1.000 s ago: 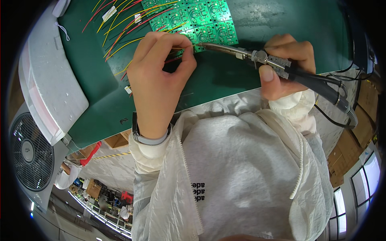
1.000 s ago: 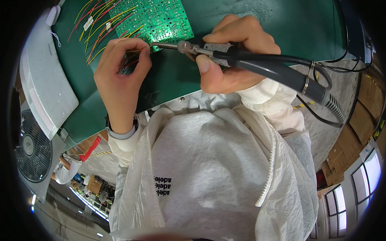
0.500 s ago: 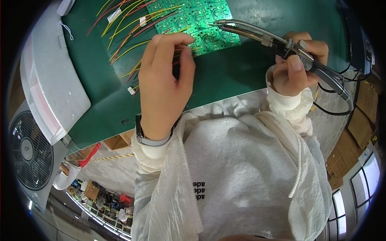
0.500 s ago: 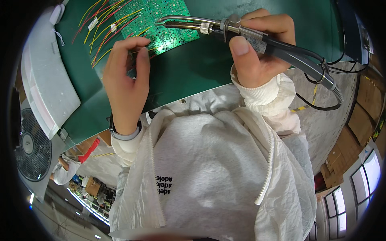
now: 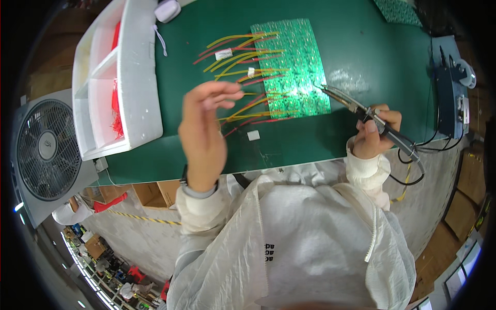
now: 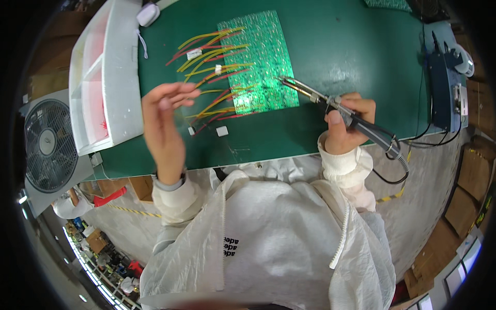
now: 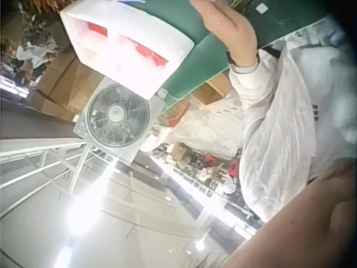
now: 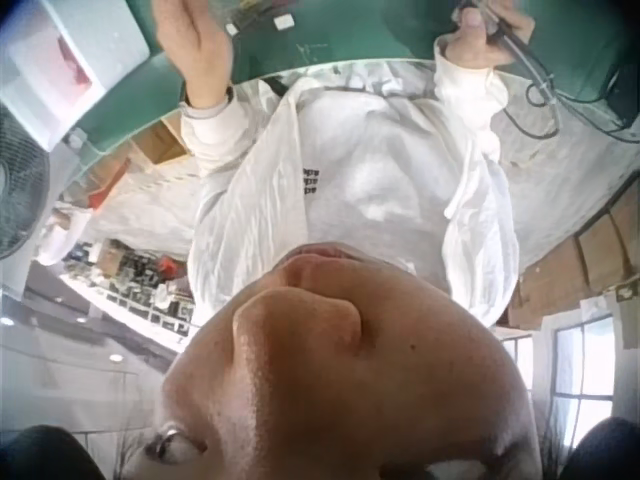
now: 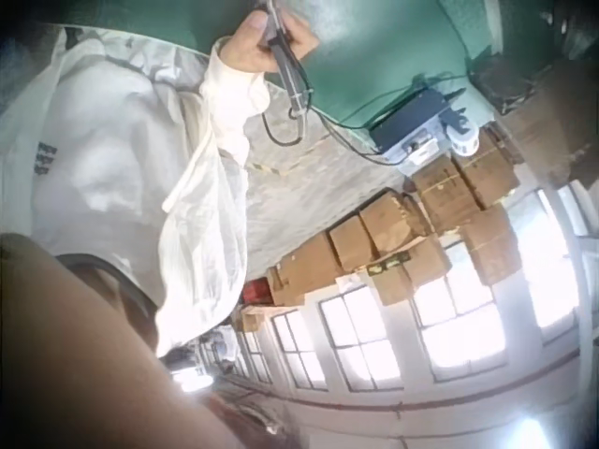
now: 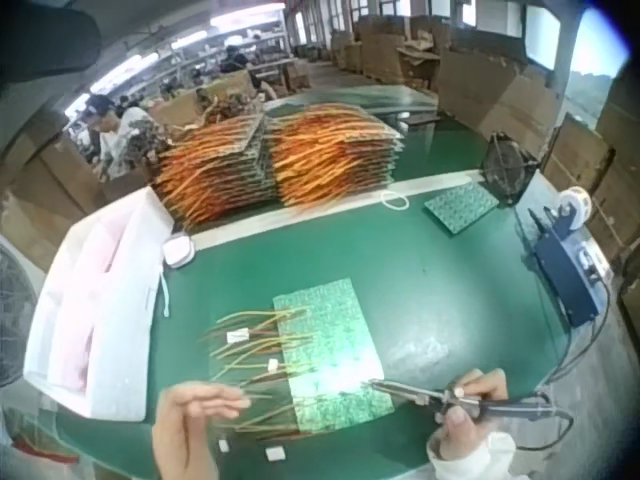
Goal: The person solders wires to a circuit board using a soldering iron, retrieving additional wires from a tray by hand.
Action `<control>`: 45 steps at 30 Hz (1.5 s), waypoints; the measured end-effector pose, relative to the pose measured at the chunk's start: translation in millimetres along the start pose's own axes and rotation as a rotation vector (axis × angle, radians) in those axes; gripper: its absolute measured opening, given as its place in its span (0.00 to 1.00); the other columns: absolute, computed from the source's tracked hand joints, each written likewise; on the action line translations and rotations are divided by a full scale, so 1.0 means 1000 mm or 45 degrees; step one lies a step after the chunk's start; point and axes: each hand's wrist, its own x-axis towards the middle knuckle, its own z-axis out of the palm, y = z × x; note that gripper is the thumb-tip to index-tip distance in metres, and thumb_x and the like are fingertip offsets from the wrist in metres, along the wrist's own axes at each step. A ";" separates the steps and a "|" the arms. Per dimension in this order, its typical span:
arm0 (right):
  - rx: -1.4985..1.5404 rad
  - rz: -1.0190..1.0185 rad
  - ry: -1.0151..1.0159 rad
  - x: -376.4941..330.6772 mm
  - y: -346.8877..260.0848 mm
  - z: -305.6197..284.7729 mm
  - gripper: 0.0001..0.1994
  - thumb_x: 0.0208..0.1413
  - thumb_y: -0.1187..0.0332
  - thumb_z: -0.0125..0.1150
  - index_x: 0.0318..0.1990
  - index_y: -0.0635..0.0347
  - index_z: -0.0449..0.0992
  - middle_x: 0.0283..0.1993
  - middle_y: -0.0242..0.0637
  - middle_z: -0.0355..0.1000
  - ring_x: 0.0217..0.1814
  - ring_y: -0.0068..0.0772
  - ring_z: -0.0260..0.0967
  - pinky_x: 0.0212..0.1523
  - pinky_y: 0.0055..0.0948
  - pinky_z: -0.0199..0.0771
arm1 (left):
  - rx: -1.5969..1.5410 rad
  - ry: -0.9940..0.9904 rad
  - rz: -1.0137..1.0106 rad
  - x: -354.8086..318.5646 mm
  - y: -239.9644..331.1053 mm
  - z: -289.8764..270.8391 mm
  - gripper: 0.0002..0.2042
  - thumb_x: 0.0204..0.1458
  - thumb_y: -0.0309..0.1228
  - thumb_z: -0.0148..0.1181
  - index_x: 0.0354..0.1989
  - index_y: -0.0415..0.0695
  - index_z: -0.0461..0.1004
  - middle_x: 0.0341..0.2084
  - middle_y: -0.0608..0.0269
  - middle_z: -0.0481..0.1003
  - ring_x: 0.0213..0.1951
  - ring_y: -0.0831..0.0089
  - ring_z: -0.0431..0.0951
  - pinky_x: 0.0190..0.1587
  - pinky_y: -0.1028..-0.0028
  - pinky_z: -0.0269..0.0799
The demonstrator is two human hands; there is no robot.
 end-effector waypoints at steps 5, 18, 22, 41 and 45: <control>-0.003 0.070 0.004 -0.001 0.000 -0.003 0.13 0.42 0.68 0.58 0.29 0.63 0.59 0.20 0.35 0.59 0.18 0.20 0.55 0.19 0.16 0.56 | 0.158 0.358 -0.012 0.033 0.035 -0.094 0.11 0.54 0.29 0.38 0.42 0.36 0.62 0.29 0.61 0.69 0.16 0.88 0.53 0.17 0.88 0.49; -0.103 0.183 0.092 0.001 -0.002 -0.002 0.13 0.43 0.67 0.58 0.30 0.62 0.60 0.22 0.34 0.59 0.17 0.18 0.55 0.18 0.15 0.55 | 0.583 0.365 -0.254 0.247 -0.164 -0.350 0.21 0.51 0.34 0.44 0.51 0.37 0.54 0.43 0.57 0.67 0.30 0.79 0.65 0.32 0.82 0.61; -0.094 0.155 0.063 0.002 -0.001 -0.003 0.13 0.43 0.67 0.58 0.30 0.62 0.60 0.22 0.34 0.59 0.17 0.18 0.55 0.17 0.15 0.56 | 0.961 0.372 -0.404 0.248 -0.220 -0.399 0.27 0.48 0.38 0.48 0.53 0.36 0.51 0.47 0.49 0.62 0.46 0.67 0.64 0.45 0.76 0.60; 0.008 0.142 0.075 -0.001 -0.003 0.001 0.13 0.42 0.70 0.59 0.30 0.63 0.60 0.22 0.34 0.61 0.18 0.18 0.56 0.19 0.16 0.57 | 1.470 -0.064 -0.554 0.071 -0.171 -0.390 0.06 0.39 0.25 0.51 0.26 0.36 0.69 0.18 0.52 0.71 0.22 0.69 0.71 0.28 0.74 0.64; 0.035 0.131 0.070 0.000 -0.003 0.001 0.12 0.42 0.71 0.58 0.30 0.63 0.60 0.22 0.34 0.61 0.18 0.18 0.56 0.19 0.15 0.57 | 1.479 -0.077 -0.699 0.078 -0.166 -0.388 0.08 0.41 0.27 0.51 0.30 0.36 0.70 0.21 0.52 0.72 0.24 0.71 0.72 0.29 0.74 0.65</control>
